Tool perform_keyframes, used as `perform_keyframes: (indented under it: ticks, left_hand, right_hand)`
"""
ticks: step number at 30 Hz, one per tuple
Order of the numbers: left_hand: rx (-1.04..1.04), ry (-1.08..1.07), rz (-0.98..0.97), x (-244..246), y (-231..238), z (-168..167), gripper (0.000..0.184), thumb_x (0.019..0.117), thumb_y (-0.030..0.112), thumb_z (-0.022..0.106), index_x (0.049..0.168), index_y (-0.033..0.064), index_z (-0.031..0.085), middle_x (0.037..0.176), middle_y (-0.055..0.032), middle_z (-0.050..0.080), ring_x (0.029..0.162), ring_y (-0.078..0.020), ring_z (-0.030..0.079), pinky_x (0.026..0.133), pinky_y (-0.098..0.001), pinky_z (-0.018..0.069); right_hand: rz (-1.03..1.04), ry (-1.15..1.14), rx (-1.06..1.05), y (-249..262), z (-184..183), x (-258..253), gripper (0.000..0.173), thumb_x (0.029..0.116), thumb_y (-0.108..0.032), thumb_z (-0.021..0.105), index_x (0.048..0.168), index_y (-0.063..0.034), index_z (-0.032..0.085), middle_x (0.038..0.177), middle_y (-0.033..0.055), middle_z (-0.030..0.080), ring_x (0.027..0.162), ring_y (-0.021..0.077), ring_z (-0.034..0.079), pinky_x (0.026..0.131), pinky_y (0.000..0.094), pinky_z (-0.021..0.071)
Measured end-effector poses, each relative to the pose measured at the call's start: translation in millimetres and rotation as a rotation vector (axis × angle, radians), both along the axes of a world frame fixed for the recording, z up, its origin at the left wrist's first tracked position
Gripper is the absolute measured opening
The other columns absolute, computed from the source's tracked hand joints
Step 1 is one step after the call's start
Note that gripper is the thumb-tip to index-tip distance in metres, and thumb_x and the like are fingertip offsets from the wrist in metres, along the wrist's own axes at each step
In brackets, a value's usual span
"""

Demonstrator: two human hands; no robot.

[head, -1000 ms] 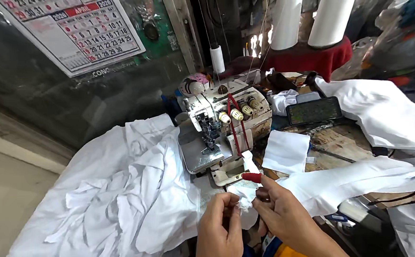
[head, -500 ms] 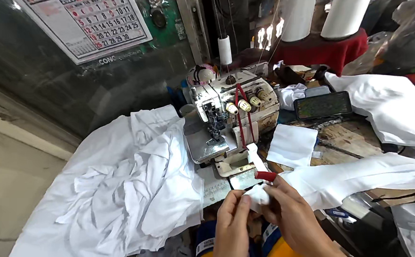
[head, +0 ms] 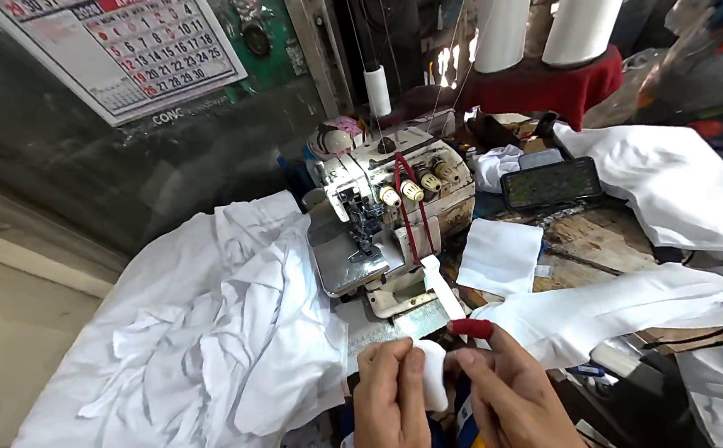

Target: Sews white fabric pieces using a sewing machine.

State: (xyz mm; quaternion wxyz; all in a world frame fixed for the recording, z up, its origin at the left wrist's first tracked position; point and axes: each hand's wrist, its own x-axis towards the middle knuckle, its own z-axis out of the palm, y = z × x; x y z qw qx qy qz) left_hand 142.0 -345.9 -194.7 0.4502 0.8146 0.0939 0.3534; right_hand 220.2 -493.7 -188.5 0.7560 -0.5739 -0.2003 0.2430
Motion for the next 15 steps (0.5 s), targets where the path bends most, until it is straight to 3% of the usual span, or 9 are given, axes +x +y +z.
perform_keyframes:
  ticks: [3, 7, 9, 11, 13, 15]
  left_hand:
    - [-0.012, -0.068, -0.107, -1, -14, -16, 0.019, 0.1065, 0.018, 0.052, 0.103, 0.005, 0.067, 0.091, 0.0, 0.07, 0.091, -0.0085, 0.066, 0.103, -0.0407, 0.0472]
    - [-0.011, -0.05, -0.119, -12, 2, -13, 0.02, 0.104, 0.019, 0.057, 0.107, 0.0078, 0.072, 0.097, -0.0012, 0.072, 0.095, -0.0145, 0.066, 0.091, -0.0392, 0.0543]
    - [0.034, -0.065, -0.095, -16, 25, 6, 0.021, 0.1041, 0.022, 0.057, 0.112, 0.0087, 0.072, 0.108, -0.004, 0.071, 0.104, -0.0183, 0.067, 0.091, -0.039, 0.0573]
    - [0.071, -0.022, -0.199, -13, 41, 18, 0.025, 0.102, 0.027, 0.062, 0.118, 0.0112, 0.073, 0.122, -0.0067, 0.067, 0.114, -0.0218, 0.063, 0.096, -0.0419, 0.0565]
    - [0.0, 0.041, -0.387, -9, 48, 18, 0.022, 0.1014, 0.028, 0.064, 0.107, 0.0096, 0.075, 0.13, -0.0096, 0.065, 0.12, -0.0234, 0.062, 0.1, -0.0418, 0.0558]
    - [-0.152, 0.015, -0.529, -9, 48, 13, 0.027, 0.1071, 0.025, 0.053, 0.099, 0.0027, 0.067, 0.122, -0.0144, 0.068, 0.119, -0.0276, 0.064, 0.102, -0.0455, 0.0551]
  right_hand:
    - [-0.029, 0.12, -0.028, 2, 7, 3, 0.043, 0.1053, -0.013, 0.053, 0.146, -0.0026, 0.045, 0.087, 0.005, 0.07, 0.044, 0.01, 0.052, 0.035, 0.0247, 0.0448]
    - [0.031, 0.004, -0.124, 0, 22, 20, 0.05, 0.097, -0.008, 0.064, 0.143, -0.0076, 0.043, 0.097, 0.0062, 0.075, 0.052, 0.0108, 0.059, 0.041, 0.0238, 0.0449]
    - [0.222, -0.186, -0.098, -7, 12, 41, 0.057, 0.0989, -0.015, 0.067, 0.15, -0.0181, 0.042, 0.1, 0.0064, 0.075, 0.057, 0.0138, 0.064, 0.043, 0.0242, 0.0502]
    - [0.463, -0.312, -0.078, -9, 17, 57, 0.06, 0.1015, -0.017, 0.064, 0.155, -0.0264, 0.039, 0.103, 0.0048, 0.074, 0.058, 0.013, 0.063, 0.045, 0.0232, 0.0502]
    - [0.634, -0.372, -0.06, -6, 31, 62, 0.061, 0.1036, -0.017, 0.06, 0.158, -0.0283, 0.035, 0.1, 0.0039, 0.072, 0.058, 0.01, 0.06, 0.045, 0.021, 0.0487]
    - [0.71, -0.405, -0.042, -6, 36, 64, 0.057, 0.1054, -0.02, 0.057, 0.158, -0.0241, 0.035, 0.096, 0.0038, 0.07, 0.063, 0.0088, 0.061, 0.051, 0.0209, 0.0506]
